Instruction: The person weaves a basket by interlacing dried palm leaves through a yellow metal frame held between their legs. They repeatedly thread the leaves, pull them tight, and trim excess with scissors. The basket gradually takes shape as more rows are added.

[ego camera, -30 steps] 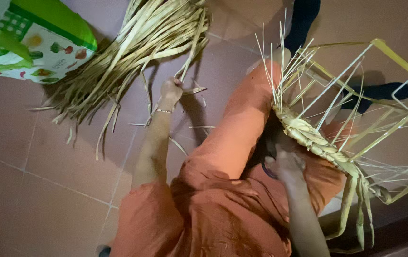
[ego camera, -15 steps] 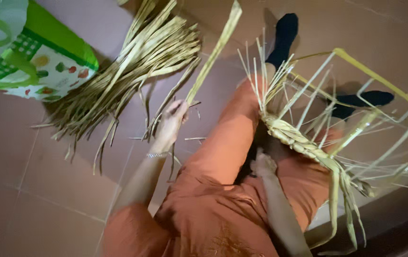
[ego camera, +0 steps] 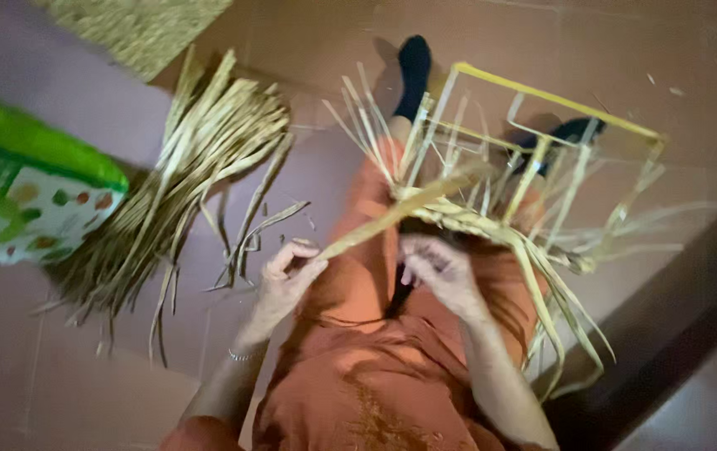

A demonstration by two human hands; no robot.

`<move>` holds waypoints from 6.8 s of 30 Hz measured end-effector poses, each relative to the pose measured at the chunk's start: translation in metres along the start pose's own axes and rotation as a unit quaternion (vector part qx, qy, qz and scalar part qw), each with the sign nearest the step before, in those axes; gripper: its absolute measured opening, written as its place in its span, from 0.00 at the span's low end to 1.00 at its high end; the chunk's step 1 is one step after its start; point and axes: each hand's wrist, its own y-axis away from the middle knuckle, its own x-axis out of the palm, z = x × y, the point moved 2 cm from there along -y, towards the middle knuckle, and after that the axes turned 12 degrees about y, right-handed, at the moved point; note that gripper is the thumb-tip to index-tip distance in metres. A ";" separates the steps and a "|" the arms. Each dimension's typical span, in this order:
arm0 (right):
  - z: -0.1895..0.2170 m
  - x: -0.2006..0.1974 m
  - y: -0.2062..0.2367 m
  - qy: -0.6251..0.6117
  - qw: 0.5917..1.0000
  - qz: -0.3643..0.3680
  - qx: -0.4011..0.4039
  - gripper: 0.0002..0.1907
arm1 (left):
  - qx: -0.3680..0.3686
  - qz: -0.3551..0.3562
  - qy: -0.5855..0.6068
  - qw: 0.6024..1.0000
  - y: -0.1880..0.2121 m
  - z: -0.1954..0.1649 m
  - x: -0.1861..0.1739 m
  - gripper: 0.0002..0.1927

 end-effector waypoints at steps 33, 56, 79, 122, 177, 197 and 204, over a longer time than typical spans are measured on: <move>-0.026 -0.054 0.079 -0.299 0.912 -0.268 -0.083 0.13 | -0.060 0.251 0.069 0.964 -0.025 -0.083 0.220 0.03; 0.102 -0.241 0.210 0.333 0.829 -0.448 -0.047 0.05 | 0.334 0.313 -0.172 0.872 -0.097 -0.103 0.279 0.09; 0.018 -0.134 0.076 0.552 0.747 -0.345 -0.132 0.09 | 0.434 0.311 -0.185 0.825 -0.093 -0.095 0.278 0.08; -0.040 -0.085 0.145 -0.142 0.875 -0.463 0.004 0.10 | 0.211 0.460 -0.174 0.845 -0.118 -0.074 0.315 0.13; -0.106 -0.227 0.088 -0.284 0.892 -0.336 0.109 0.05 | -0.002 0.367 -0.135 0.920 -0.145 -0.105 0.348 0.14; 0.015 -0.204 0.089 0.542 0.699 -0.465 -0.036 0.07 | -0.023 0.365 -0.132 0.922 -0.138 -0.099 0.341 0.15; 0.010 -0.184 0.104 0.526 0.711 -0.461 -0.076 0.07 | 0.011 0.369 -0.107 0.923 -0.128 -0.091 0.331 0.15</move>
